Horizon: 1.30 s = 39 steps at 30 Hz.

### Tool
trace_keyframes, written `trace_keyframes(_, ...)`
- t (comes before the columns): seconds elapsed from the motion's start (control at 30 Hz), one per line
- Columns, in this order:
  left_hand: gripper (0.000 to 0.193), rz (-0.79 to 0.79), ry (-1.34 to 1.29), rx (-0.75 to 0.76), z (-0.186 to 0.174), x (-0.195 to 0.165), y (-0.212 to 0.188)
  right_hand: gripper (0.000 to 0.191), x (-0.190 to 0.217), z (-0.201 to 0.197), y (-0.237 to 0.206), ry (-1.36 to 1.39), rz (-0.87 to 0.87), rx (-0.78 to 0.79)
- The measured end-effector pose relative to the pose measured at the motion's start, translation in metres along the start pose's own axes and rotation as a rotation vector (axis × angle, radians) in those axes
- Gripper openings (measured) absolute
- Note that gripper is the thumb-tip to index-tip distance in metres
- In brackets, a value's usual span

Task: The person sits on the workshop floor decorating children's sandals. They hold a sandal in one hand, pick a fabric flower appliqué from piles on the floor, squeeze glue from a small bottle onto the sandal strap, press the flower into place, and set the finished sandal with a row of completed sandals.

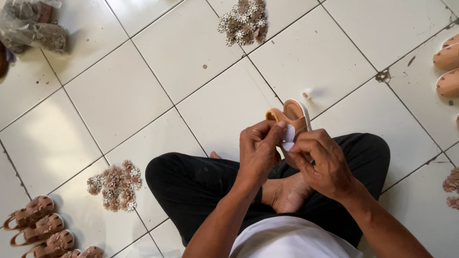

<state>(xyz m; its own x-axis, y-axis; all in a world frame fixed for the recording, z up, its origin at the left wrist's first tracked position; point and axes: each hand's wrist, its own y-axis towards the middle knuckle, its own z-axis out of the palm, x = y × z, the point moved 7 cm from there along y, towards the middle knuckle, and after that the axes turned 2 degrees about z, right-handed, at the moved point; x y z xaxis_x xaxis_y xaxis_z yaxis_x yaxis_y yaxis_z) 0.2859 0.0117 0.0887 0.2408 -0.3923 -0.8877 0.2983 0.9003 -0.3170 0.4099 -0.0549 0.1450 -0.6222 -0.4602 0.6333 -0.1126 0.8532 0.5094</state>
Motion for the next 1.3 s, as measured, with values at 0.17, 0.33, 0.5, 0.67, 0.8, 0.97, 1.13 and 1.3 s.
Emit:
trace_keyframes(0.17, 0.031, 0.055, -0.029, -0.059, -0.001, -0.006, 0.007, 0.023, 0.020, -0.006, 0.001, -0.001, -0.120, 0.023)
trace_keyframes(0.33, 0.035, 0.134, 0.119, 0.018, -0.005, -0.025, 0.001, 0.024, 0.021, -0.024, 0.009, 0.095, -0.007, -0.094)
trace_keyframes(0.5, 0.036, 0.242, 0.287, 0.077, 0.006, -0.036, -0.013, 0.022, 0.007, -0.034, 0.008, 0.123, 0.235, -0.107)
trace_keyframes(0.67, 0.035, 0.178, 0.354, 0.104, 0.006, -0.034, -0.022, 0.025, -0.002, -0.031, 0.006, 0.432, 0.326, -0.187)
trace_keyframes(0.8, 0.034, 0.218, 0.388, 0.121, 0.008, -0.038, -0.026, 0.028, -0.003, -0.030, 0.007, 0.425, 0.324, -0.199)
trace_keyframes(0.97, 0.035, 0.258, 0.492, 0.098, 0.007, -0.041, -0.029, 0.030, -0.005, -0.028, 0.001, 0.462, 0.344, -0.246)
trace_keyframes(1.13, 0.033, 0.271, 0.486, 0.114, 0.009, -0.039, -0.031, 0.032, -0.010, -0.025, -0.009, 0.461, 0.332, -0.307)
trace_keyframes(1.3, 0.028, 0.350, 0.499, 0.151, 0.016, -0.044, -0.033, 0.033, -0.014, -0.023, -0.016, 0.499, 0.338, -0.371)
